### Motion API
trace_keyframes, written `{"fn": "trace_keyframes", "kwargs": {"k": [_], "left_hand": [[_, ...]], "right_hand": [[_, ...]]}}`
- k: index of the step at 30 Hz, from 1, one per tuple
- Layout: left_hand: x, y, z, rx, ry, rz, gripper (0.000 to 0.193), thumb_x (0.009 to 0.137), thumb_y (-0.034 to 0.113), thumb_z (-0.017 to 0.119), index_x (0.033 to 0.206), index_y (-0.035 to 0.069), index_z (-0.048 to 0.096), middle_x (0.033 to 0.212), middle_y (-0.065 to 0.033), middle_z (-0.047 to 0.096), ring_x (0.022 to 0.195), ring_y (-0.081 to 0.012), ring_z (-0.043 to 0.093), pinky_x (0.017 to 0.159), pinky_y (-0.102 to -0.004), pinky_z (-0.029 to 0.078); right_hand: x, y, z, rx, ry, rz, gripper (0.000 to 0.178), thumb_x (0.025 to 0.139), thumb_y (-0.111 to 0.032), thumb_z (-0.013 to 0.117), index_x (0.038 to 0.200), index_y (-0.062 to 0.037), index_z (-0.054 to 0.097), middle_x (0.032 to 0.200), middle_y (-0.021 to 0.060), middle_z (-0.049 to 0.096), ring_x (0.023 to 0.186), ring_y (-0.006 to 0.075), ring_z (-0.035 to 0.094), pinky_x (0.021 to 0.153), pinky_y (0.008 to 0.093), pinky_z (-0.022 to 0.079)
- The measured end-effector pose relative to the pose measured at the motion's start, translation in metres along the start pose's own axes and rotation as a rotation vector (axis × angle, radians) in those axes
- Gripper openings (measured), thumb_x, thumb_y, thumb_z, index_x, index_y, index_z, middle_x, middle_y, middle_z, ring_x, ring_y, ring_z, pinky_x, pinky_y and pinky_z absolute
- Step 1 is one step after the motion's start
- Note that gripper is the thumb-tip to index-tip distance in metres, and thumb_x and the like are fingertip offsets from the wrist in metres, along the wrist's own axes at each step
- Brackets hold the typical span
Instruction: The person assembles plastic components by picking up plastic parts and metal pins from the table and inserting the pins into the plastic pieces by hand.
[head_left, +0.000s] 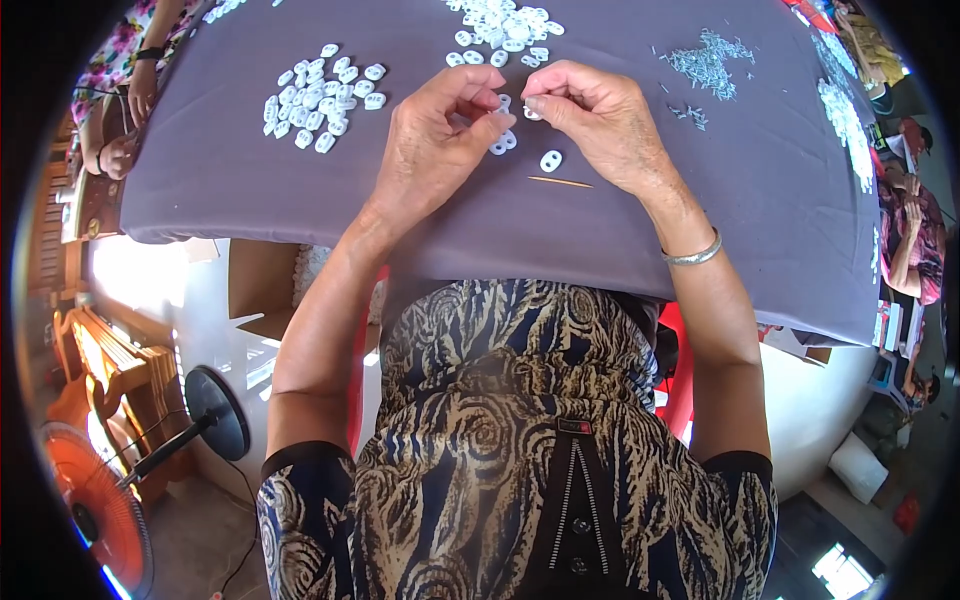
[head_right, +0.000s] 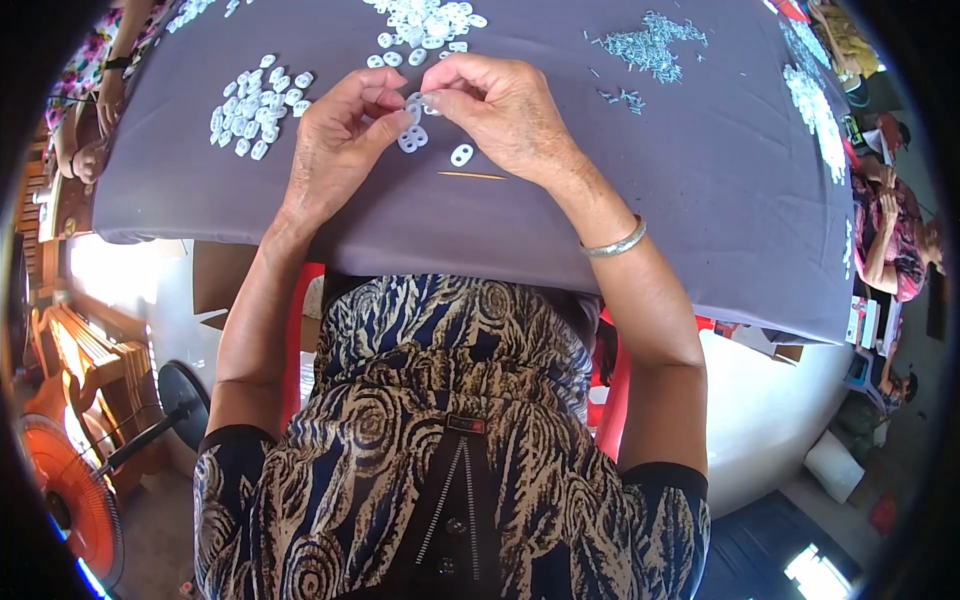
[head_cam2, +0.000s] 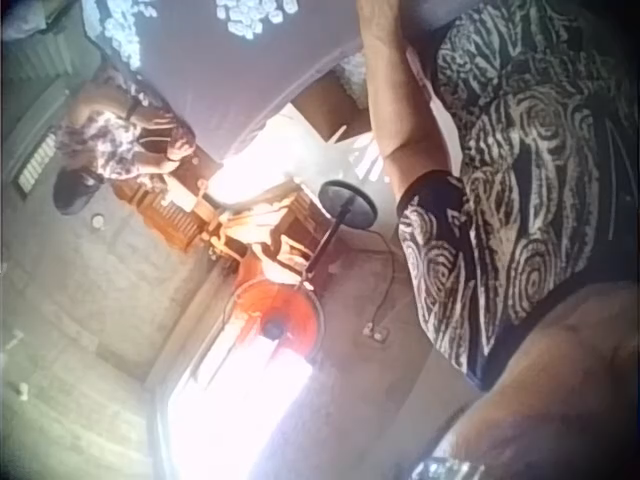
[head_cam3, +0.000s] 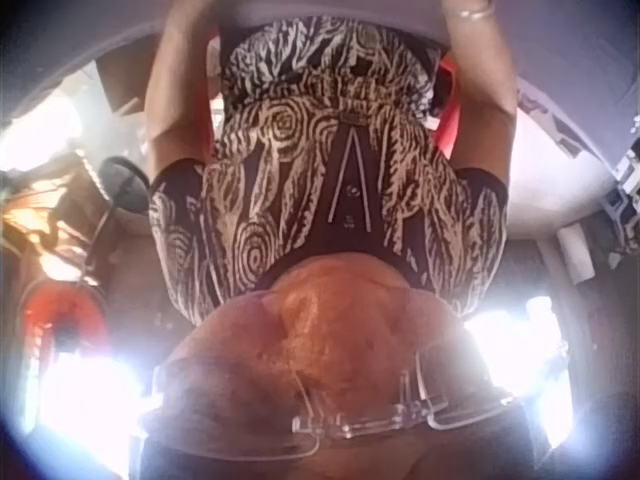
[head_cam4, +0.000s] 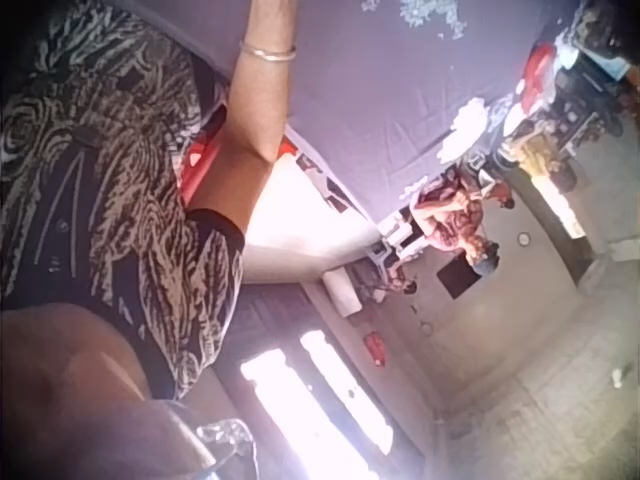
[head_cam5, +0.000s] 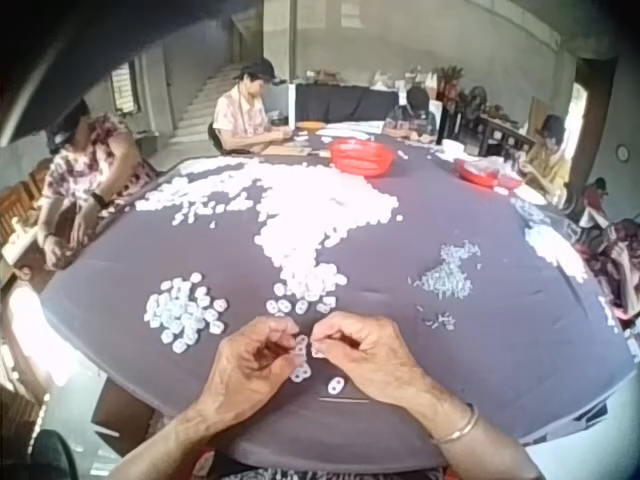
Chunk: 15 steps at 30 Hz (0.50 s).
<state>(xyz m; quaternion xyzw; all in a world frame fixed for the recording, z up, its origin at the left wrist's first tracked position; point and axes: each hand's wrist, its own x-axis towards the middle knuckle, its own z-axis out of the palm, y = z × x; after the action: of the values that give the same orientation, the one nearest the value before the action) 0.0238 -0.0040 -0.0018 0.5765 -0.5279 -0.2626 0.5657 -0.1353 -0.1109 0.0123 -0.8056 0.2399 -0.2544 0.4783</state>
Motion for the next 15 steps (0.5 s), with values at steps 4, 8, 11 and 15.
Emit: {"fn": "trace_keyframes", "kwargs": {"k": [4, 8, 11, 15], "left_hand": [[-0.0017, 0.0072, 0.0085, 0.052, 0.005, 0.029, 0.034, 0.077, 0.003, 0.071, 0.109, 0.004, 0.059, 0.082, -0.0031, 0.064, 0.073, -0.0085, 0.059, 0.062, -0.0228, 0.049], [-0.0028, 0.0066, 0.0095, 0.033, 0.006, 0.072, 0.035, 0.078, 0.0, 0.068, 0.112, 0.005, 0.058, 0.081, -0.0021, 0.065, 0.074, -0.008, 0.06, 0.062, -0.0221, 0.048], [-0.003, 0.0068, 0.0089, 0.006, 0.009, 0.08, 0.034, 0.08, -0.002, 0.066, 0.112, 0.005, 0.058, 0.081, -0.0021, 0.065, 0.075, -0.0077, 0.06, 0.063, -0.0221, 0.049], [-0.0041, 0.0091, 0.0099, -0.083, -0.003, 0.059, 0.03, 0.082, -0.004, 0.062, 0.111, 0.004, 0.059, 0.081, -0.0026, 0.065, 0.075, -0.007, 0.06, 0.064, -0.0216, 0.049]], "right_hand": [[-0.0026, -0.0043, -0.0003, 0.233, -0.024, 0.061, 0.01, 0.09, -0.011, 0.06, 0.096, -0.0034, 0.064, 0.082, -0.0024, 0.061, 0.068, 0.0042, 0.052, 0.063, 0.0186, 0.045], [-0.0036, -0.0109, 0.0016, 0.25, -0.059, 0.085, 0.012, 0.091, -0.013, 0.059, 0.096, -0.0033, 0.063, 0.082, -0.0011, 0.062, 0.069, 0.0049, 0.054, 0.063, 0.0192, 0.045], [-0.003, -0.0057, 0.0025, 0.253, -0.059, 0.063, 0.012, 0.091, -0.013, 0.059, 0.097, -0.0028, 0.063, 0.083, -0.0005, 0.063, 0.069, 0.0054, 0.055, 0.063, 0.0196, 0.046], [-0.0034, -0.0029, 0.0033, 0.231, -0.067, 0.057, 0.012, 0.091, -0.012, 0.059, 0.097, -0.0024, 0.062, 0.082, -0.0003, 0.062, 0.07, 0.0055, 0.056, 0.063, 0.0199, 0.046]]}}
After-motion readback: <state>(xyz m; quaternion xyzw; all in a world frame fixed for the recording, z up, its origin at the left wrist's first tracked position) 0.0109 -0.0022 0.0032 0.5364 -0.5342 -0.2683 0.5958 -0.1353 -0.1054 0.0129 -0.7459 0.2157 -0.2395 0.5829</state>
